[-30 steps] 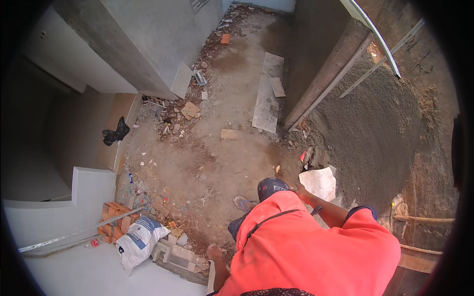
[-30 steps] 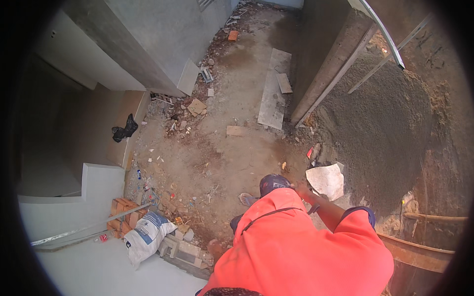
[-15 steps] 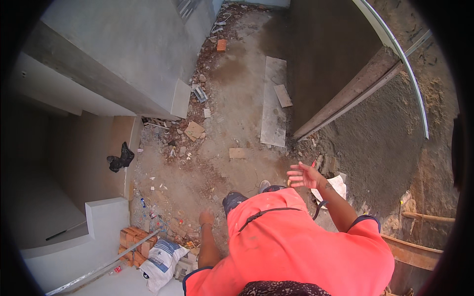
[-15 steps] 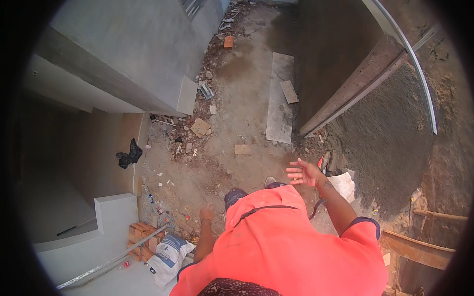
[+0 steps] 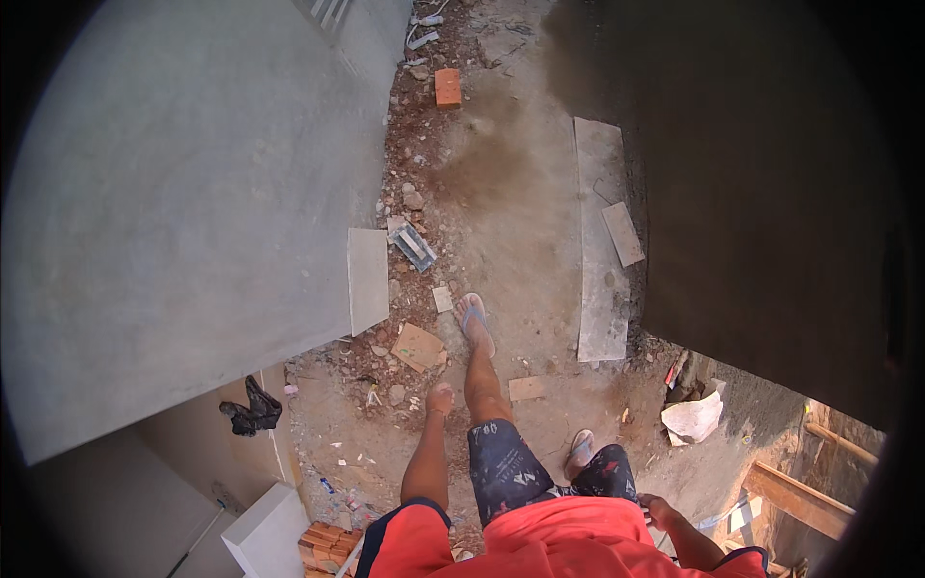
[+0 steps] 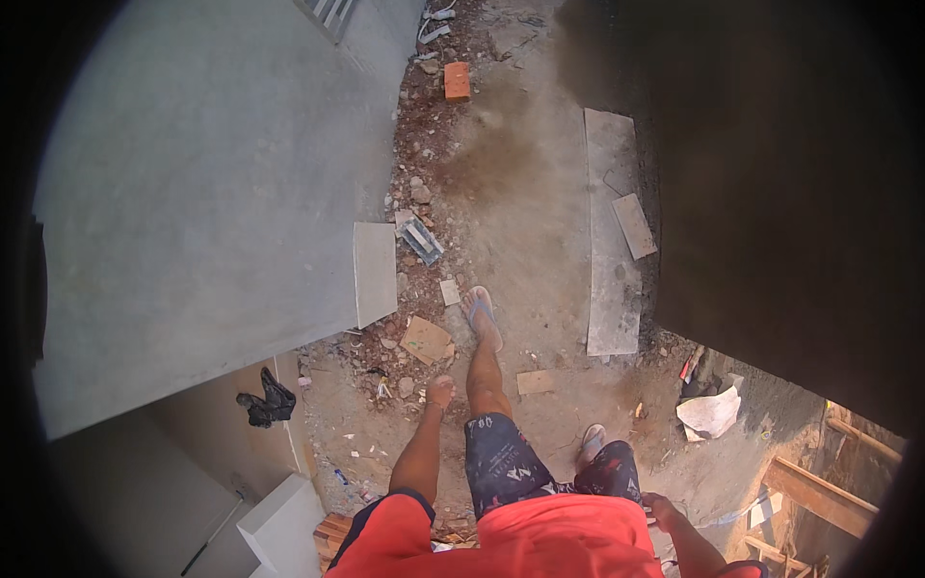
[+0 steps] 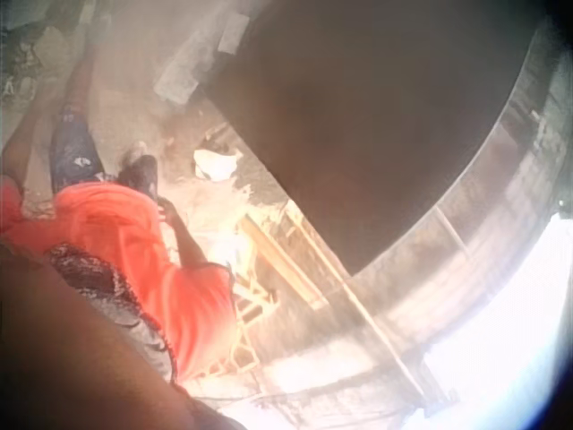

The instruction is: The person scoops cement from a bucket with a trowel and applies it to a wall corner, smoothing it with a flat tool. They briefly stand and walk through a cluttered construction area before returning to continue applying and smoothing the cement.

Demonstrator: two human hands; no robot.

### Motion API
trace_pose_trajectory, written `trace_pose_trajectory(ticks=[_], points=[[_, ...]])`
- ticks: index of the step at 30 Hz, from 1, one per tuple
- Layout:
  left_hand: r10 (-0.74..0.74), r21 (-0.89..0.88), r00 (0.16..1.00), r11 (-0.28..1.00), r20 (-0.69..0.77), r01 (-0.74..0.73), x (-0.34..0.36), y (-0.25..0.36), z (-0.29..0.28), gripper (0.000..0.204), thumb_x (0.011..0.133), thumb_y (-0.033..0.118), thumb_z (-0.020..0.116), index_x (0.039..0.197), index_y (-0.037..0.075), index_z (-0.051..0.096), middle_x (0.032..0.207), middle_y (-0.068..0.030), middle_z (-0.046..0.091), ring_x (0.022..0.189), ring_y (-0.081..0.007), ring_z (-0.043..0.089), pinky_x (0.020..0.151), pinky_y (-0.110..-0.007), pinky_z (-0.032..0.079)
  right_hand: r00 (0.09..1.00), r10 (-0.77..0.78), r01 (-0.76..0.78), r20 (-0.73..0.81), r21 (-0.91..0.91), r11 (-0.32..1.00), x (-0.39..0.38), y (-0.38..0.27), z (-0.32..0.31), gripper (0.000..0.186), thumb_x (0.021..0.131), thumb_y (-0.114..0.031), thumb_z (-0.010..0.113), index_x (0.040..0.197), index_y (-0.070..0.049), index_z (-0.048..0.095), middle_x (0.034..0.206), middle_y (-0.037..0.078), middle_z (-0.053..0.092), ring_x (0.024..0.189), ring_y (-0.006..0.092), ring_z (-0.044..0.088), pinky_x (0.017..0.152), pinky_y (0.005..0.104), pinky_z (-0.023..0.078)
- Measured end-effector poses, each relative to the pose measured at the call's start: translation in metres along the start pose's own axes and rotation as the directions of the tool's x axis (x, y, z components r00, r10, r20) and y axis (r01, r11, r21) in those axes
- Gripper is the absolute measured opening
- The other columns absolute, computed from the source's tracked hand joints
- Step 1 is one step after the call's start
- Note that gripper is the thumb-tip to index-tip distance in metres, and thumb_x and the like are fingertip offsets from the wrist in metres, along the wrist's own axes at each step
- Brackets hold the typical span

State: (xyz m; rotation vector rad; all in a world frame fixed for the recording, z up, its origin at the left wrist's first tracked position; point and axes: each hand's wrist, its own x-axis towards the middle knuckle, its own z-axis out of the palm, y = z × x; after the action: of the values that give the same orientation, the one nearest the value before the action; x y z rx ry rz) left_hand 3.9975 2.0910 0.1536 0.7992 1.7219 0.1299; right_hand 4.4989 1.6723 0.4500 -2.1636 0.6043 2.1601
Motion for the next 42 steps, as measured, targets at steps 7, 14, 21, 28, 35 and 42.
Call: trace_pose_trajectory(ticks=[7,14,21,28,35,42], points=[[0.139,-0.094,0.972,0.983,-0.190,-0.159,0.364,0.184,-0.006,0.044,0.086,0.029,0.064,0.120,0.001,0.063,0.119,-0.0212,0.065,0.108,-0.0308,0.063,0.095,-0.038,0.047,0.959,0.081,-0.076,-0.272,0.028,0.997,-0.048,-0.075,0.206,0.056,0.098,-0.048,0.040,0.140,-0.011,0.042,0.140,0.012,0.049,0.125,0.0321,0.048,0.106,0.0550,0.034],[-0.126,0.104,0.782,0.966,-0.610,0.237,0.482,0.291,-0.006,0.080,0.084,0.045,0.070,0.140,-0.004,0.041,0.134,-0.0211,0.056,0.120,-0.0332,0.057,0.100,-0.046,0.043,0.910,0.089,-0.115,-0.404,-0.040,0.993,-0.057,-0.177,0.282,0.050,0.096,-0.045,0.048,0.126,-0.005,0.053,0.124,0.013,0.058,0.112,0.0275,0.056,0.101,0.0467,0.040],[0.679,0.334,0.710,0.723,-0.185,-0.605,0.309,0.302,0.040,0.014,0.087,0.011,0.065,0.089,-0.003,0.061,0.092,-0.0173,0.062,0.082,-0.0352,0.062,0.073,-0.042,0.049,0.871,-0.180,0.115,-0.458,-0.167,0.979,-0.129,-0.223,0.309,0.048,0.094,-0.042,0.057,0.112,0.002,0.063,0.109,0.013,0.067,0.099,0.0229,0.065,0.096,0.0384,0.046],[0.932,-0.108,0.083,0.129,0.352,-0.986,-0.068,0.412,0.059,0.012,0.076,-0.006,0.067,0.086,0.001,0.067,0.094,-0.0124,0.067,0.096,-0.0282,0.067,0.085,-0.041,0.058,0.846,-0.517,0.375,-0.132,0.836,0.401,-0.161,-0.359,0.298,0.083,0.096,-0.068,0.037,0.144,0.000,0.037,0.135,0.015,0.056,0.120,0.0208,0.057,0.100,0.0347,0.043],[0.755,-0.513,-0.542,-0.322,0.367,-0.796,-0.381,0.390,0.054,0.016,0.073,-0.002,0.072,0.088,0.000,0.067,0.096,-0.0110,0.066,0.095,-0.0290,0.067,0.089,-0.042,0.058,0.631,-0.673,0.292,-0.385,0.922,-0.254,-0.273,-0.191,0.268,0.043,0.100,-0.033,0.049,0.131,-0.004,0.055,0.127,0.010,0.062,0.112,0.0239,0.062,0.096,0.0393,0.051],[0.284,-0.725,-0.780,-0.291,0.557,-0.624,-0.586,0.237,0.056,0.052,0.089,0.040,0.063,0.124,0.002,0.061,0.128,-0.0164,0.060,0.122,-0.0328,0.056,0.106,-0.049,0.042,0.330,-0.710,0.054,-0.622,0.763,-0.644,-0.273,0.111,0.277,0.041,0.101,-0.029,0.043,0.131,-0.004,0.054,0.123,0.012,0.064,0.108,0.0239,0.064,0.093,0.0407,0.053]])
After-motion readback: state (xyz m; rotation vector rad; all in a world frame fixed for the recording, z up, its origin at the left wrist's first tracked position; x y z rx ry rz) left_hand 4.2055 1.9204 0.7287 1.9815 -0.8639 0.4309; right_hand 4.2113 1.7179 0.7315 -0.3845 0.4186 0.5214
